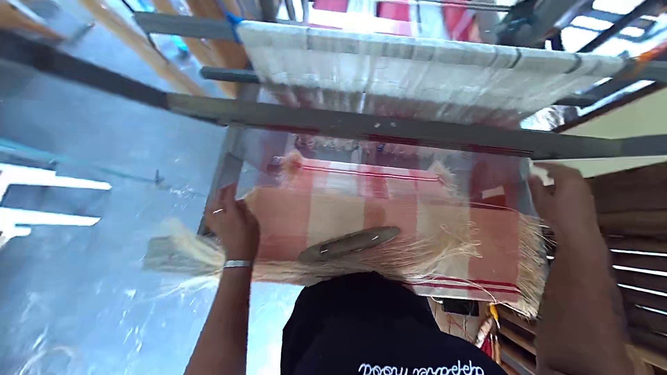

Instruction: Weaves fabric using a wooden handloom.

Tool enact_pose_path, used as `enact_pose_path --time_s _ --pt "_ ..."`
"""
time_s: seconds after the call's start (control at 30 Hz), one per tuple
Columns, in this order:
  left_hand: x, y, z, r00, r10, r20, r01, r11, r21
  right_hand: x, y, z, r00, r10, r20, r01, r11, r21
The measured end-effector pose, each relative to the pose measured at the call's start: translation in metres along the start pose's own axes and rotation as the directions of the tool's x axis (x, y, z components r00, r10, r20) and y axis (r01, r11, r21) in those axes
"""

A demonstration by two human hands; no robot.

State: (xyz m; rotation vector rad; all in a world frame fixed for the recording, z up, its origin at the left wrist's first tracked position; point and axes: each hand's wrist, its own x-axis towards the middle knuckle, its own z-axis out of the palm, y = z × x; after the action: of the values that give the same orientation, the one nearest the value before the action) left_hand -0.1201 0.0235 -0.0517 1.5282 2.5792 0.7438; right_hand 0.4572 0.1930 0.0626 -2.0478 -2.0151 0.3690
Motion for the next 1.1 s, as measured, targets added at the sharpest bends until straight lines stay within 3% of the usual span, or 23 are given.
enact_pose_path --time_s 0.1,0.2,0.27,0.37,0.6,0.73,0.87,1.1 --pt "-0.057 0.034 0.018 0.979 0.196 0.064 -0.187 0.975 -0.117 0.023 -0.091 0.020 0.931 -0.329 -0.157 0.342 0.937 0.064" --pt "-0.108 0.056 0.037 0.918 0.389 0.082 -0.375 0.916 -0.143 0.068 -0.132 0.082 0.880 -0.445 -0.165 0.449 0.894 -0.016" --pt "-0.129 0.048 0.054 0.889 0.454 0.061 -0.445 0.887 -0.120 0.083 -0.140 0.117 0.882 -0.415 -0.223 0.419 0.907 -0.034" --pt "-0.141 0.025 0.080 0.875 0.483 0.025 -0.480 0.874 -0.075 0.066 -0.148 0.124 0.906 -0.351 -0.237 0.357 0.934 -0.020" --pt "-0.142 0.024 0.086 0.874 0.486 0.013 -0.486 0.874 -0.010 -0.061 -0.126 0.142 0.946 -0.264 -0.187 0.251 0.964 -0.087" --pt "-0.143 0.025 0.087 0.878 0.478 0.024 -0.478 0.878 -0.008 -0.038 -0.131 0.146 0.956 -0.208 -0.205 0.191 0.977 -0.097" --pt "-0.144 0.022 0.091 0.877 0.480 0.018 -0.481 0.877 0.014 -0.022 -0.130 0.146 0.950 -0.237 -0.204 0.222 0.970 -0.094" --pt "-0.146 0.022 0.093 0.879 0.476 0.043 -0.475 0.880 -0.016 -0.065 -0.128 0.123 0.972 -0.232 -0.046 0.228 0.970 -0.079"
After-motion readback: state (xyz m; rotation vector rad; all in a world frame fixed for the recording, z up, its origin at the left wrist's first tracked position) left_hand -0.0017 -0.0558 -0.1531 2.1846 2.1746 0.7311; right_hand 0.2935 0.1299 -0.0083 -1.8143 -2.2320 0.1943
